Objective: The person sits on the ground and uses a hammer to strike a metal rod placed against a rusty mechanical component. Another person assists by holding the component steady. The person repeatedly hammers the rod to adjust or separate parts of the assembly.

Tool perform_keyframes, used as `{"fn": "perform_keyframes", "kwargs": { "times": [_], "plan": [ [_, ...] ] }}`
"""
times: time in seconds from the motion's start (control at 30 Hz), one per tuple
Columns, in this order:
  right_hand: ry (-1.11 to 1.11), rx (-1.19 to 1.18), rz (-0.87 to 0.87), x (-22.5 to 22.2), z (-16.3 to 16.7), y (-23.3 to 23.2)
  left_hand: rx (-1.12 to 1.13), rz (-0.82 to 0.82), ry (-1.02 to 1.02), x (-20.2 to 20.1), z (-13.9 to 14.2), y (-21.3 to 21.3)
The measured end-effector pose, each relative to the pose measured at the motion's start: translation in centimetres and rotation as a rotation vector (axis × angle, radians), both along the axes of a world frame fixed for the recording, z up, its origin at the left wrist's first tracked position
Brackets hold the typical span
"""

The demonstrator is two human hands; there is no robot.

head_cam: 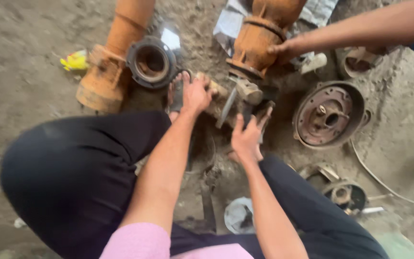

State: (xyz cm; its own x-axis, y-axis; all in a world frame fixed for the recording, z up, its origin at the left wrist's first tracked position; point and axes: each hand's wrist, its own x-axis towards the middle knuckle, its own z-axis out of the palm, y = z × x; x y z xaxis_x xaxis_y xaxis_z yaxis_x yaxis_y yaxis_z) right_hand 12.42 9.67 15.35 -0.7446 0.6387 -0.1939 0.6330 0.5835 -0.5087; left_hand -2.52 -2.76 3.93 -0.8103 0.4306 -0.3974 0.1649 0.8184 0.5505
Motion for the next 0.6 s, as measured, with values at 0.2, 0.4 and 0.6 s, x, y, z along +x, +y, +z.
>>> {"fn": "perform_keyframes", "kwargs": {
  "times": [0.2,0.4,0.6],
  "plan": [
    [0.217,-0.241,-0.151,0.0,1.9,1.0,0.072,0.005,-0.039,0.1,-0.3,0.0],
    [0.408,0.551,0.271,-1.7,1.7,0.2,0.041,0.063,-0.152,0.0,-0.5,0.2],
    [0.238,-0.155,-0.043,-1.2,2.5,0.9,0.079,0.022,-0.023,-0.3,-0.5,0.2]
  ]
}}
